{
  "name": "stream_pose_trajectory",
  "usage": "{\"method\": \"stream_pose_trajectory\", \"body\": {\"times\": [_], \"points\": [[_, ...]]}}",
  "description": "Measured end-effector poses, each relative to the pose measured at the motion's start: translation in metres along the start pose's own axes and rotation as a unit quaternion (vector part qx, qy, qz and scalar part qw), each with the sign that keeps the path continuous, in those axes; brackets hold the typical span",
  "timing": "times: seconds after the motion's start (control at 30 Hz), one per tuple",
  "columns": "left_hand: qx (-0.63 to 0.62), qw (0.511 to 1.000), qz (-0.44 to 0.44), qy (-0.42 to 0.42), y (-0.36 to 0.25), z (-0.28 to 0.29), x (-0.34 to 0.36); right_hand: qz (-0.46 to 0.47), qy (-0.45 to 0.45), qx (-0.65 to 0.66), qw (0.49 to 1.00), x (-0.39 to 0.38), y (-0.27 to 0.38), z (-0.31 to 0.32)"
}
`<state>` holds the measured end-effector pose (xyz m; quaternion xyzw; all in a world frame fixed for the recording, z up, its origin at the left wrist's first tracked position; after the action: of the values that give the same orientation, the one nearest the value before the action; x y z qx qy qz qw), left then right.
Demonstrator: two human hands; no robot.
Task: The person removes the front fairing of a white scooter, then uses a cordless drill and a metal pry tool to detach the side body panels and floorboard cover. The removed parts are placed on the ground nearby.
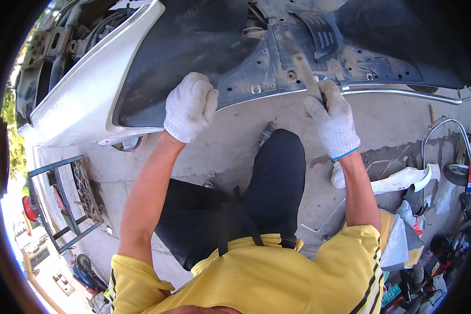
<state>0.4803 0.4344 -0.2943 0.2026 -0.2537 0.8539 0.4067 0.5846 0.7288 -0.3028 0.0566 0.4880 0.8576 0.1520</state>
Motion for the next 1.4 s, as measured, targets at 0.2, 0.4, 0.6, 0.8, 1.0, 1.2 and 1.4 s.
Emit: {"method": "stream_pose_trajectory", "body": {"times": [0.2, 0.4, 0.6, 0.8, 1.0, 1.2, 1.4], "points": [[0.003, 1.0, -0.009, -0.016, 0.003, 0.001, -0.003, 0.015, -0.082, 0.542, 0.836, 0.028, 0.026, -0.016], [0.002, 1.0, -0.002, 0.008, 0.003, 0.0, 0.0, 0.067, -0.049, 0.672, 0.736, 0.062, 0.026, -0.064], [0.002, 1.0, -0.01, 0.011, 0.002, -0.003, 0.002, 0.076, -0.088, 0.551, 0.826, 0.068, 0.015, -0.1], [0.006, 1.0, -0.013, 0.011, 0.003, 0.0, 0.0, -0.034, -0.082, 0.569, 0.818, 0.06, 0.036, -0.103], [0.01, 1.0, -0.002, 0.026, 0.005, -0.002, 0.001, -0.002, -0.095, 0.55, 0.83, 0.066, 0.039, -0.099], [0.026, 0.998, 0.016, 0.046, 0.005, -0.003, 0.002, 0.0, -0.048, 0.636, 0.77, 0.09, 0.036, -0.091], [0.01, 0.999, 0.01, 0.041, 0.004, -0.002, 0.004, -0.027, -0.067, 0.585, 0.807, 0.091, 0.026, -0.101]]}}
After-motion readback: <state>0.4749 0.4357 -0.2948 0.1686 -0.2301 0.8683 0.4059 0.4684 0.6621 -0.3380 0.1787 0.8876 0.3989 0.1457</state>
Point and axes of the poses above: each hand's wrist, its own x-axis towards the middle knuckle, its own z-axis out of the back of the hand, y = z × x, the point moved 4 cm from there along x, towards the middle knuckle, and after that the axes turned 4 degrees about -y, right-handed, at the moved point
